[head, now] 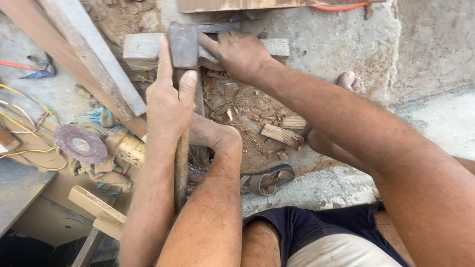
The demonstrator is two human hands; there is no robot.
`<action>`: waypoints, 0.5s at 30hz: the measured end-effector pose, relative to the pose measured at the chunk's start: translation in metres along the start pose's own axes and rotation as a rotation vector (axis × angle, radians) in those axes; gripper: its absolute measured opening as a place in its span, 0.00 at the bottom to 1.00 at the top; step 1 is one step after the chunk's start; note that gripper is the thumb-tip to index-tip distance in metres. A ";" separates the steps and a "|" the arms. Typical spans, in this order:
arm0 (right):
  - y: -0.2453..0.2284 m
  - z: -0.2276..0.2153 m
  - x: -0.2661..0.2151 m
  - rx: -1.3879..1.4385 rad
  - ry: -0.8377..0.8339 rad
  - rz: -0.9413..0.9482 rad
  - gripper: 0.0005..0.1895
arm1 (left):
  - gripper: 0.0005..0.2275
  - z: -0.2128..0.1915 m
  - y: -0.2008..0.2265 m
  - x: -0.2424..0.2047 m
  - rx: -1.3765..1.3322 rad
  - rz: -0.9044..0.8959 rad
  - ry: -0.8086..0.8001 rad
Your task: The person uses an angle grinder to smooth and shape a piece of wood, then switches to a hammer to chip away at the wood's surface. The person alternates between grinding and hammering to refine the wood's shape.
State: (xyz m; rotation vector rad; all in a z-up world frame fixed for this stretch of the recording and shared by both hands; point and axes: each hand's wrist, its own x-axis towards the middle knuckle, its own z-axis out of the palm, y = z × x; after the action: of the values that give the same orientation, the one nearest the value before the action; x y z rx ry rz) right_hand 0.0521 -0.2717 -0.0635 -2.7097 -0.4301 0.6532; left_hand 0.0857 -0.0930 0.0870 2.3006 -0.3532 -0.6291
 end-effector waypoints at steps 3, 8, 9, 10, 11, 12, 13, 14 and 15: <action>-0.003 0.005 0.001 -0.031 0.078 -0.019 0.49 | 0.30 -0.002 0.006 0.000 -0.034 0.051 0.032; -0.005 0.002 -0.001 -0.002 -0.077 -0.013 0.39 | 0.30 -0.028 0.016 -0.037 -0.181 0.012 0.048; -0.003 -0.002 0.003 -0.026 -0.080 -0.008 0.40 | 0.30 -0.023 0.013 -0.029 -0.140 0.062 0.042; -0.002 -0.004 0.006 -0.050 -0.084 -0.004 0.41 | 0.30 -0.018 0.010 -0.024 -0.099 0.111 0.038; -0.004 -0.004 0.004 -0.065 -0.098 0.002 0.42 | 0.32 -0.007 0.004 -0.012 -0.011 0.045 0.016; -0.005 -0.002 0.003 -0.019 -0.069 -0.002 0.39 | 0.34 0.000 -0.001 -0.006 0.076 -0.020 -0.007; -0.004 -0.001 0.002 0.017 -0.037 0.004 0.36 | 0.32 0.006 -0.006 -0.001 0.114 0.070 0.028; 0.001 0.000 0.001 0.052 -0.004 0.009 0.33 | 0.30 0.010 -0.010 0.003 0.151 0.161 0.063; 0.000 0.001 0.001 0.030 -0.002 0.001 0.30 | 0.30 0.007 -0.013 -0.001 0.135 0.125 0.060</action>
State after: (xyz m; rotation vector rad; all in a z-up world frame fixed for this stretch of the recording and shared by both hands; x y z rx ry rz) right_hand 0.0523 -0.2710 -0.0644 -2.6816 -0.4168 0.6567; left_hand 0.0824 -0.0877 0.0739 2.3981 -0.5208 -0.4853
